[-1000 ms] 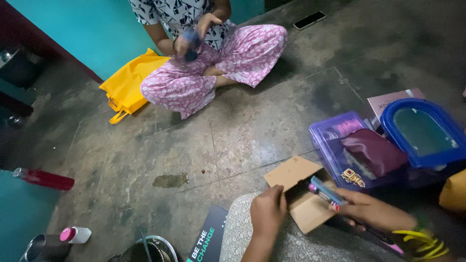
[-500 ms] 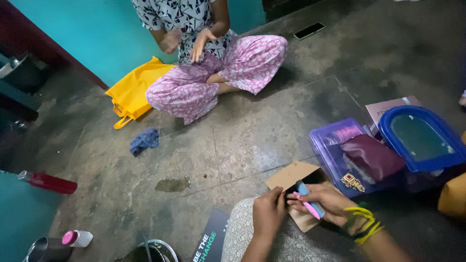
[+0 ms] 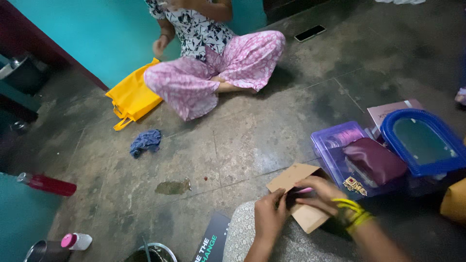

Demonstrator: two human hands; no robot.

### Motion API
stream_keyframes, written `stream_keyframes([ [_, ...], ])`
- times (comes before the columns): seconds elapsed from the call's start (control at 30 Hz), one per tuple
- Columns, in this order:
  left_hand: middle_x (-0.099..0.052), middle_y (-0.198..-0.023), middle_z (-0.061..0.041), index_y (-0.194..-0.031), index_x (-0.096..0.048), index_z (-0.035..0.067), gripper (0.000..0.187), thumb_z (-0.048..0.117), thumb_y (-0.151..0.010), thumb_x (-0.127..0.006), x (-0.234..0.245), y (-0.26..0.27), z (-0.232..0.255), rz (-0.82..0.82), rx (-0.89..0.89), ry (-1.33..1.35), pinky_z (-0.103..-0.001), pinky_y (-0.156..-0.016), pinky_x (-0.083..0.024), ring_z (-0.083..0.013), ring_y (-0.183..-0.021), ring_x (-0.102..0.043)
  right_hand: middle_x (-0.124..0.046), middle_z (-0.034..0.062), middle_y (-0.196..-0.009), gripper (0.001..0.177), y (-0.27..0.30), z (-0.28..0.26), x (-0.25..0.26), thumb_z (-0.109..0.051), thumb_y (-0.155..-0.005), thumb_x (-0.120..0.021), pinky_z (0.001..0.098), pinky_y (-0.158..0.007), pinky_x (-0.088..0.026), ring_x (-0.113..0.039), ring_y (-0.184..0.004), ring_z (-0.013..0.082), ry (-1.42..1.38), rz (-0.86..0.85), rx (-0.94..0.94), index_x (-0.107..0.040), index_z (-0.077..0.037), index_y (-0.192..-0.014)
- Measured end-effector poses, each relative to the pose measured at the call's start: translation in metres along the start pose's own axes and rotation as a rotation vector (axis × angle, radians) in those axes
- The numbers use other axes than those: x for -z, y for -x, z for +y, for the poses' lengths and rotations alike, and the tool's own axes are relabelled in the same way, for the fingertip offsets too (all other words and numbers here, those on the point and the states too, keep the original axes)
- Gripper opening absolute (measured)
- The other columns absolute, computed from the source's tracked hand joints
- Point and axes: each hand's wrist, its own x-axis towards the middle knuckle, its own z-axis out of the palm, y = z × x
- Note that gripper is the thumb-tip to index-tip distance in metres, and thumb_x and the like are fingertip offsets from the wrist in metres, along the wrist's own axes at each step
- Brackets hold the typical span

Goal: The person sits on the floor and packs various personal items, including a comb, a toothbrush, and jewelry, into a small cardboard box. They then transfer these items and other toiletries from a plastic organizer into a yellow handbag.

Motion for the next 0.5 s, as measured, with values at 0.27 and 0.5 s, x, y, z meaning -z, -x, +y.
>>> stream_keyframes([
  [0.27,-0.077,-0.098,-0.020,-0.102,-0.079,0.001,0.018,0.010,-0.088,-0.073,-0.002,0.000,-0.003,-0.027,-0.001,-0.003,-0.040,-0.079,-0.060,-0.0350,-0.088,-0.076,-0.076,0.0145,-0.113,0.030,0.021,0.030,0.007,-0.016,-0.088,-0.070,0.0375,-0.091,-0.058,-0.073,-0.103,0.0284,1.367,0.272,0.730,-0.077,-0.002,-0.114],
  [0.5,-0.077,-0.099,-0.021,-0.102,-0.078,0.000,0.018,0.008,-0.087,-0.072,-0.004,0.002,-0.007,-0.018,-0.015,0.022,-0.039,-0.081,-0.061,-0.0339,-0.091,-0.077,-0.078,0.0186,-0.112,0.032,-0.029,0.040,0.042,-0.002,-0.093,-0.063,0.0287,-0.085,-0.064,-0.077,-0.096,0.0195,0.534,-0.010,0.317,-0.071,0.006,-0.123],
])
